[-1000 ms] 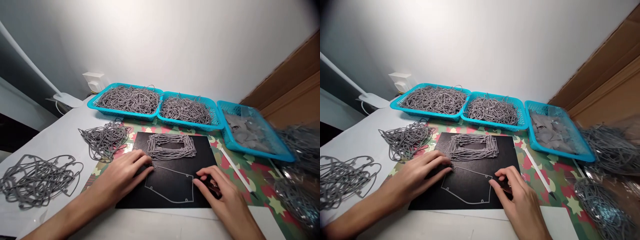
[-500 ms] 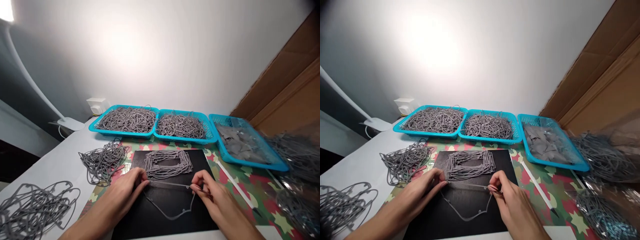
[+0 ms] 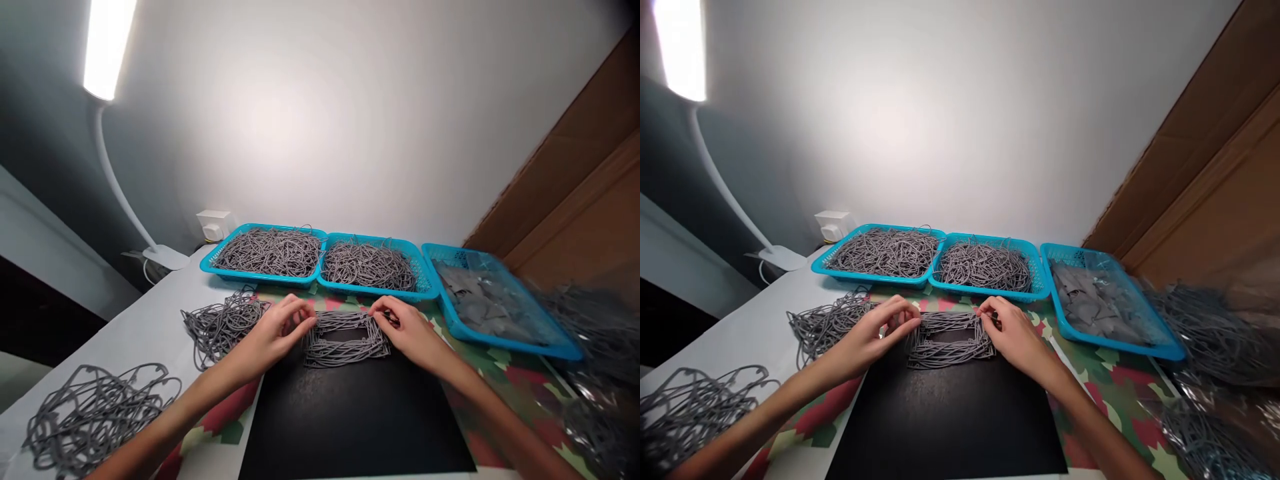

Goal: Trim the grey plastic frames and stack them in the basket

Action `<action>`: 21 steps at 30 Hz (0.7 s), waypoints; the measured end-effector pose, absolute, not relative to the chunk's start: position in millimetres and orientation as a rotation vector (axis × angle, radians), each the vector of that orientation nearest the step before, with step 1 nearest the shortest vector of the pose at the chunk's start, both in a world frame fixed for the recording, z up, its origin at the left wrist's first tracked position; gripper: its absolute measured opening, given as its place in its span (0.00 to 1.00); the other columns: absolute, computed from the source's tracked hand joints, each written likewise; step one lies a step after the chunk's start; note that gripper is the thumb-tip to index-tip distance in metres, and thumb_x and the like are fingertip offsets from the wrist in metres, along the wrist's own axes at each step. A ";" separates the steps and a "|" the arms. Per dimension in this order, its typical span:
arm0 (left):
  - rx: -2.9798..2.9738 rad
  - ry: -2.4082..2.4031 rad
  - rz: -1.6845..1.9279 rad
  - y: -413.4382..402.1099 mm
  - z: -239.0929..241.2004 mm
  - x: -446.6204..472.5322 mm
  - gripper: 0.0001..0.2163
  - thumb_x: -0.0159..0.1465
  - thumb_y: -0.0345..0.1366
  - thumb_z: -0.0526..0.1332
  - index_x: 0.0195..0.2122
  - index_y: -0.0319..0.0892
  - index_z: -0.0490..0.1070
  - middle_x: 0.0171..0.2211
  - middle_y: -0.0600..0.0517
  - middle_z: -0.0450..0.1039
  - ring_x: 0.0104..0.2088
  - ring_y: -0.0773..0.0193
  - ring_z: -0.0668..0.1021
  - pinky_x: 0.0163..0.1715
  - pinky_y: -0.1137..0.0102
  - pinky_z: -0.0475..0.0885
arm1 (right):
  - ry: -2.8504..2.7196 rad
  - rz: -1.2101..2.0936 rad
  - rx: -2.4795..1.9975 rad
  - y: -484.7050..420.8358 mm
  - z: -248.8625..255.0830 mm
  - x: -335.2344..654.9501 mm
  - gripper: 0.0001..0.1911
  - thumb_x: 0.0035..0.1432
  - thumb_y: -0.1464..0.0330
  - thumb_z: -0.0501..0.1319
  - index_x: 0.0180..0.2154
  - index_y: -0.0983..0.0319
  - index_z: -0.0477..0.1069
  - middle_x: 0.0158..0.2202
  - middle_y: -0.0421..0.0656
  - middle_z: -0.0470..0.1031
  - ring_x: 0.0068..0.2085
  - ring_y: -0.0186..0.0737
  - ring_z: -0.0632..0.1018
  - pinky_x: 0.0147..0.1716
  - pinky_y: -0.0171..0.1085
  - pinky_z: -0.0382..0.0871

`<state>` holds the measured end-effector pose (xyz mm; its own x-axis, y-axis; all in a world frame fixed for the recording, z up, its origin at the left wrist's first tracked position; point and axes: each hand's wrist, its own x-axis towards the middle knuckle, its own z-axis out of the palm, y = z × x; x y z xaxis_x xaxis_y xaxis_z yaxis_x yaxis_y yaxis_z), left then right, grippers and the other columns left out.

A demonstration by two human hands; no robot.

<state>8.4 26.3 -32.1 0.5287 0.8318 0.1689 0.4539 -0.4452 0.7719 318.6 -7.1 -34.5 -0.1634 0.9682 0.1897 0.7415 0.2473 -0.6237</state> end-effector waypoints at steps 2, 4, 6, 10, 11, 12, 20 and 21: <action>2.128 1.075 0.728 32.4 -34.2 7.3 0.15 0.79 0.50 0.58 0.51 0.46 0.78 0.46 0.50 0.73 0.40 0.59 0.76 0.38 0.66 0.71 | -1.963 0.429 -1.562 -7.8 -44.9 317.9 0.11 0.76 0.63 0.56 0.43 0.56 0.76 0.45 0.44 0.81 0.39 0.46 0.84 0.36 0.40 0.74; 2.166 1.129 0.718 35.4 -34.1 -2.7 0.15 0.80 0.51 0.58 0.56 0.48 0.77 0.49 0.50 0.72 0.42 0.58 0.77 0.41 0.65 0.72 | -1.930 0.319 -1.580 -13.1 -54.7 319.2 0.10 0.76 0.64 0.55 0.49 0.56 0.75 0.50 0.47 0.80 0.40 0.47 0.85 0.35 0.41 0.74; 2.219 1.188 0.682 33.8 -31.8 -22.5 0.15 0.81 0.51 0.57 0.54 0.48 0.76 0.48 0.50 0.73 0.43 0.57 0.77 0.44 0.64 0.73 | -1.889 0.222 -1.585 -20.6 -62.8 322.1 0.12 0.78 0.62 0.55 0.53 0.56 0.74 0.54 0.48 0.78 0.40 0.47 0.85 0.35 0.42 0.76; 2.354 1.231 0.450 16.2 -29.5 -75.9 0.15 0.81 0.52 0.57 0.47 0.47 0.76 0.45 0.50 0.76 0.45 0.55 0.79 0.47 0.64 0.74 | -1.876 0.099 -1.534 -33.5 -74.6 327.5 0.11 0.80 0.62 0.54 0.53 0.56 0.73 0.51 0.47 0.77 0.39 0.46 0.86 0.34 0.40 0.77; 2.380 1.227 0.357 9.9 -31.3 -87.2 0.15 0.80 0.52 0.60 0.48 0.48 0.77 0.46 0.50 0.77 0.46 0.55 0.79 0.46 0.64 0.75 | -1.884 0.080 -1.518 -35.2 -77.0 328.0 0.11 0.80 0.62 0.54 0.53 0.56 0.73 0.51 0.47 0.77 0.39 0.46 0.86 0.32 0.40 0.77; 2.396 1.247 0.311 3.5 -34.1 -96.0 0.14 0.78 0.53 0.62 0.49 0.49 0.78 0.47 0.50 0.77 0.46 0.54 0.80 0.46 0.65 0.75 | -1.892 0.066 -1.504 -36.2 -79.2 328.2 0.10 0.80 0.63 0.55 0.52 0.56 0.74 0.50 0.47 0.76 0.38 0.45 0.86 0.31 0.39 0.77; 2.460 1.182 0.478 -17.3 -42.2 -91.3 0.15 0.82 0.45 0.55 0.43 0.48 0.78 0.42 0.49 0.81 0.42 0.55 0.79 0.44 0.65 0.76 | -1.909 0.024 -1.448 -37.9 -79.6 326.6 0.06 0.78 0.68 0.58 0.50 0.58 0.73 0.48 0.46 0.77 0.36 0.42 0.87 0.34 0.38 0.81; 2.445 1.195 0.530 -17.1 -35.4 -88.6 0.14 0.82 0.45 0.57 0.43 0.48 0.78 0.41 0.50 0.80 0.42 0.55 0.79 0.44 0.65 0.76 | -1.905 0.025 -1.444 -38.7 -77.9 326.9 0.06 0.78 0.69 0.58 0.50 0.58 0.73 0.48 0.47 0.77 0.37 0.42 0.86 0.35 0.38 0.81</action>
